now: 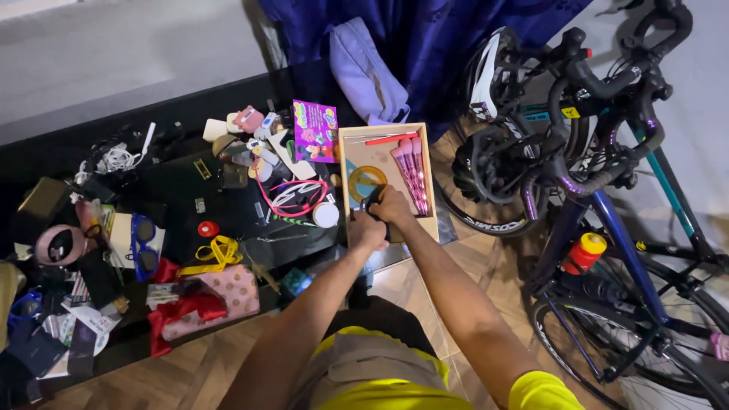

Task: The person organizes various small items on a table and places some items, including a dark handheld device and a white card, into a wooden side table drawer.

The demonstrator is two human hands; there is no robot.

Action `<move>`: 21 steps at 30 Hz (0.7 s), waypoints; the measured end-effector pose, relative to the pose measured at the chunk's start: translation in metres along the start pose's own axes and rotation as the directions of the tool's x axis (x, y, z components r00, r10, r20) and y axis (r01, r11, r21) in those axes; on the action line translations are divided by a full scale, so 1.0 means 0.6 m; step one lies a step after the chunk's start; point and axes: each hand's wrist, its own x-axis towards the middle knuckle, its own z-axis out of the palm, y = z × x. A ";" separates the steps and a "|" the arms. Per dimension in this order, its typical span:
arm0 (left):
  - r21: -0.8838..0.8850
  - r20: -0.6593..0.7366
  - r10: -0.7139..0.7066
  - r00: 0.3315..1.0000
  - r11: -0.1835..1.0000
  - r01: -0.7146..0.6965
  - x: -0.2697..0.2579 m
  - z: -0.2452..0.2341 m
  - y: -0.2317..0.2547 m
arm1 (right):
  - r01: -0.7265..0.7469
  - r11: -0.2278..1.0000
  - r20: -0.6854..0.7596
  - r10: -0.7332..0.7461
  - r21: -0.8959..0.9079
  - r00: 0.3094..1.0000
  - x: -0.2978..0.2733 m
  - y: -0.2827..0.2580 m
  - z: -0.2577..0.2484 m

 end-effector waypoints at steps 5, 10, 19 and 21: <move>0.007 -0.020 -0.012 1.000 1.000 0.012 -0.098 -0.029 0.062 | 0.022 0.999 0.029 -0.023 0.036 0.999 -0.014 -0.002 -0.014; 0.032 -0.093 0.041 0.995 0.999 -0.038 -0.061 -0.012 0.022 | 0.080 0.991 0.048 -0.085 0.103 0.995 0.045 0.036 0.005; 0.169 -0.211 0.246 0.946 0.962 -0.212 -0.099 -0.022 0.000 | 0.185 0.749 0.102 -0.320 0.636 0.942 0.022 0.080 -0.031; 0.369 -0.252 0.385 0.888 0.887 -0.280 -0.027 -0.003 -0.042 | 0.179 0.692 0.121 -0.361 0.700 0.925 0.021 0.083 -0.046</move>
